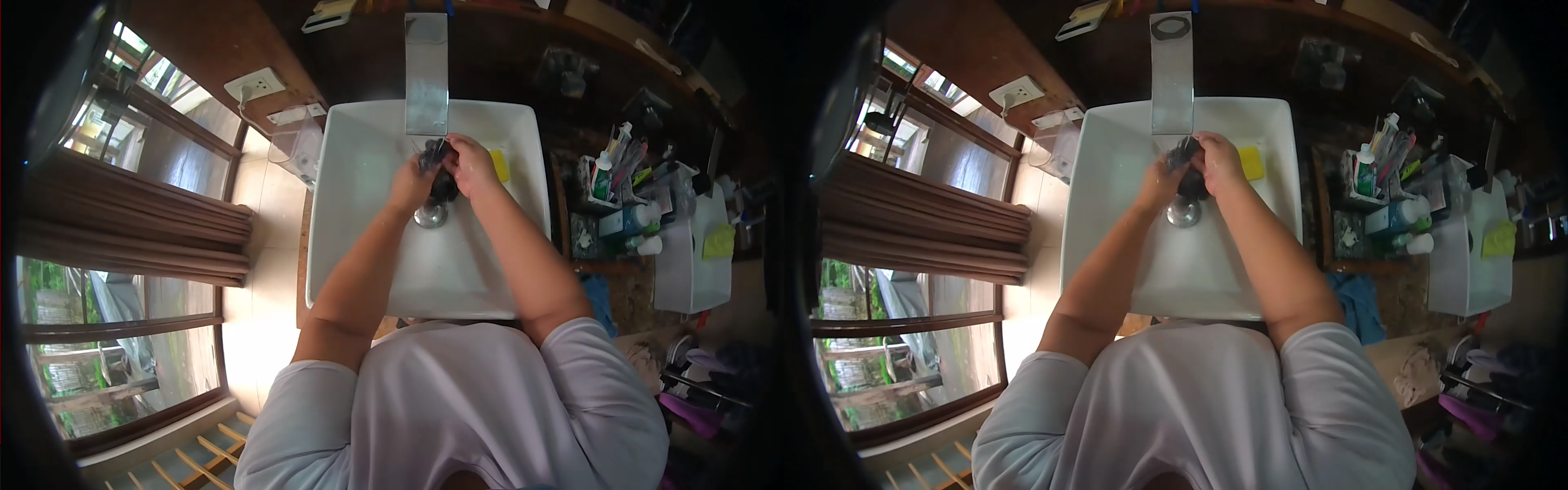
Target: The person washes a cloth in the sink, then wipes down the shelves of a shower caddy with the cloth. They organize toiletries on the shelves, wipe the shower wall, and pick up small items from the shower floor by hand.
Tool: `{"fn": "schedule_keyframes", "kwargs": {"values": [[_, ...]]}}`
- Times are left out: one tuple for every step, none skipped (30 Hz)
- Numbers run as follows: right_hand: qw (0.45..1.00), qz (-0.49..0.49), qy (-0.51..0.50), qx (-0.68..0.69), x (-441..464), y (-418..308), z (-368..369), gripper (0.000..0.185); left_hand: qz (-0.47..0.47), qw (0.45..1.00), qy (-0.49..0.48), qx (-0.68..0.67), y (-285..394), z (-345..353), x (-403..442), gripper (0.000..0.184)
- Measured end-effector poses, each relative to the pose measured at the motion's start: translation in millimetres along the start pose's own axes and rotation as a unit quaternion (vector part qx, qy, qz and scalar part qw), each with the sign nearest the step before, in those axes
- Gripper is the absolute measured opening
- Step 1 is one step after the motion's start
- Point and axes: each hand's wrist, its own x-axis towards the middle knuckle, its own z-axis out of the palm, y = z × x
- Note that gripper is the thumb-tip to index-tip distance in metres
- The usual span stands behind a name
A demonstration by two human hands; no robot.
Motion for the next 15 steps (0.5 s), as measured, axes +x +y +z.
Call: {"fn": "schedule_keyframes", "kwargs": {"values": [[0.992,-0.053,0.039,-0.109,1,4,0,0.027,-0.03,0.997,0.002,-0.07,-2,2,2,0.037],[0.968,-0.104,0.079,-0.215,3,10,-2,0.029,-0.06,0.988,0.002,-0.139,-4,6,3,0.036],[0.928,-0.154,0.118,-0.317,-2,10,3,0.032,-0.09,0.974,0.002,-0.207,-2,7,3,0.035],[0.971,-0.096,0.025,-0.217,-6,8,6,0.039,-0.128,0.945,-0.002,-0.301,-1,5,4,0.036],[0.986,-0.032,0.002,-0.161,-12,7,9,0.039,-0.166,0.904,-0.006,-0.393,-1,2,4,0.037],[0.994,0.032,-0.021,-0.105,-29,-3,21,0.039,-0.201,0.853,-0.009,-0.481,0,-2,4,0.037],[0.993,0.097,-0.045,-0.049,-37,-9,27,0.039,-0.204,0.834,-0.01,-0.513,0,-6,1,0.04],[0.981,0.114,-0.094,-0.126,-24,2,17,0.032,-0.208,0.814,-0.011,-0.543,-1,-12,-3,0.042],[0.977,0.051,-0.092,-0.184,-12,16,9,0.029,-0.211,0.793,-0.013,-0.572,-1,-15,-6,0.045],[0.967,-0.012,-0.089,-0.24,-2,32,2,0.027,-0.16,0.819,-0.012,-0.552,-10,-12,0,0.038],[0.949,-0.076,-0.085,-0.294,4,39,-1,0.025,-0.155,0.85,-0.001,-0.503,-8,-11,-2,0.036],[0.941,-0.109,-0.039,-0.317,-10,29,8,0.024,-0.149,0.879,0.01,-0.453,-2,-9,-4,0.034],[0.94,-0.101,-0.027,-0.325,-15,19,13,0.026,-0.144,0.905,0.022,-0.401,0,-8,-6,0.033],[0.938,-0.091,-0.016,-0.334,-20,12,18,0.028,-0.102,0.926,-0.019,-0.363,-28,-4,7,0.034],[0.936,-0.082,-0.004,-0.343,-22,10,19,0.029,-0.138,0.913,0.0,-0.383,-24,-5,7,0.033]]}}
